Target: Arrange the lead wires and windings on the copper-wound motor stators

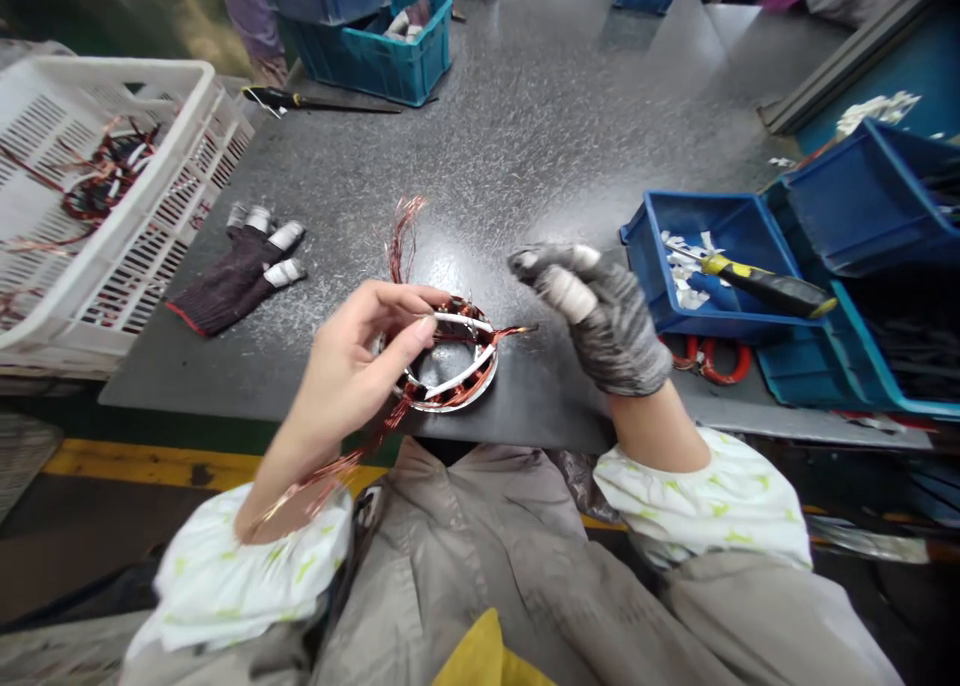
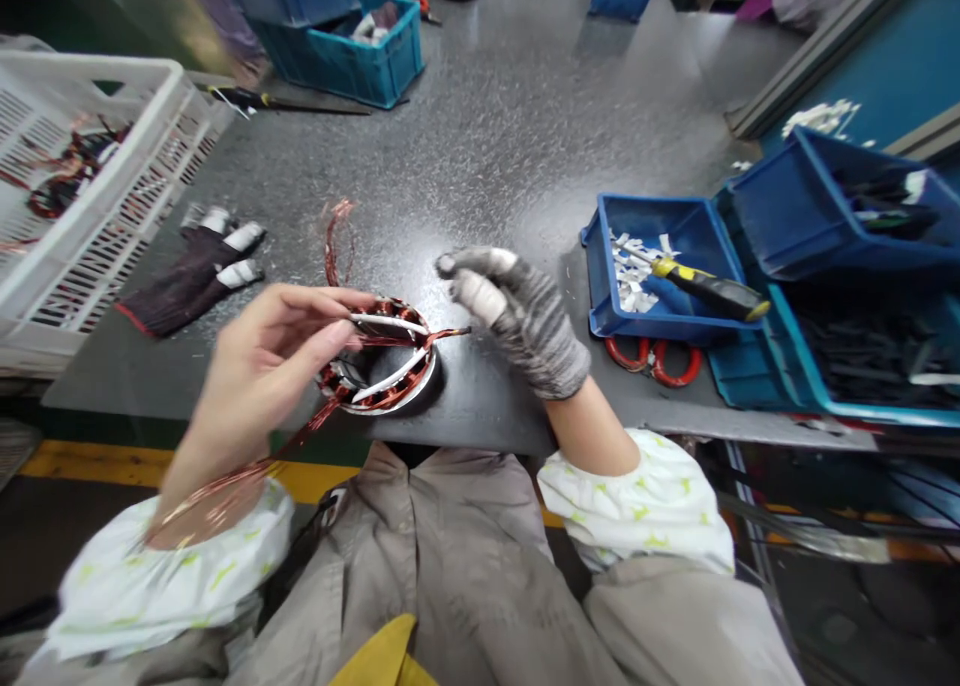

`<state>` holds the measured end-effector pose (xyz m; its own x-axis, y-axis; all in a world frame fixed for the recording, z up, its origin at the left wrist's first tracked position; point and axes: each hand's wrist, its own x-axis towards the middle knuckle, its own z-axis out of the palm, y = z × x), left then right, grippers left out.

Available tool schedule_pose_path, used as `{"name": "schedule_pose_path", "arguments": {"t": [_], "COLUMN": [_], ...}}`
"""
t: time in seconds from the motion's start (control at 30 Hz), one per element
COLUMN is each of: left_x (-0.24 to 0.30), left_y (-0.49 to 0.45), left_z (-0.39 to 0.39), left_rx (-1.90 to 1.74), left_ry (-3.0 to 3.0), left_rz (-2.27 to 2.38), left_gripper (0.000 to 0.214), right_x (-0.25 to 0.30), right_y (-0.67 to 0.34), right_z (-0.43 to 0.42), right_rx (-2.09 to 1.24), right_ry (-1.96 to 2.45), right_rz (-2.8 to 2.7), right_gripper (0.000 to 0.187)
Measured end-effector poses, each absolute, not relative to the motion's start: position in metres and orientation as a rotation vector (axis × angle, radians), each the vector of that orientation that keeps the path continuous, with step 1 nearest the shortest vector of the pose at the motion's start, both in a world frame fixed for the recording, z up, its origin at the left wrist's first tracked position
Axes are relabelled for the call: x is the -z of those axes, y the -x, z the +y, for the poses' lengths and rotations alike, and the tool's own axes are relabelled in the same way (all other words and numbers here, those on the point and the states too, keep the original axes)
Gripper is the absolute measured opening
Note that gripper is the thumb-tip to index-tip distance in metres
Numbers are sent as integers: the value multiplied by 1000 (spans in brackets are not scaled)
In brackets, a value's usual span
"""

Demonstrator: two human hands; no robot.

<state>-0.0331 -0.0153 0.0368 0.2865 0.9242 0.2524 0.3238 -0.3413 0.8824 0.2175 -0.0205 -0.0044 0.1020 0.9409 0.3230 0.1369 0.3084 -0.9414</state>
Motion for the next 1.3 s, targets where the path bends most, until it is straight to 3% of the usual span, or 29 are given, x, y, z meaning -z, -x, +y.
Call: {"name": "schedule_pose_path", "arguments": {"t": [0.13,0.23,0.33,0.5,0.7,1.13,1.3], "left_x": [-73,-90,-86,-59,-31,-10,-9], "left_y": [45,30,19,33,44,50,51], "left_z": [-10,-7,-5,-9,-18,-21,-13], "left_rx": [-1224,-902,-498,-486,-707,-903,-902], "left_ry": [-2359,-2909,-3067,-3437,-3227,-2879,-2872], "left_rz": [1040,717,708,630,787,750,731], "left_gripper": [16,21,25,22,20,22,23], "right_x": [9,13,15,16,24,26,22], "right_y": [-233,-229,-220,-221,-223,-214,-229], "right_z": [-34,-40,-40,-39,-46,-61,-63], "right_rx": [-715,-725,-742,-866,-1004,-782,-967], "right_ry": [1264,1295,1293,1339,1340,1609,1604], "right_rz": [-1360,-1601,-1723,-1651,-1462,-1284,-1253], "right_gripper": [27,31,33,27,25,38,51]}}
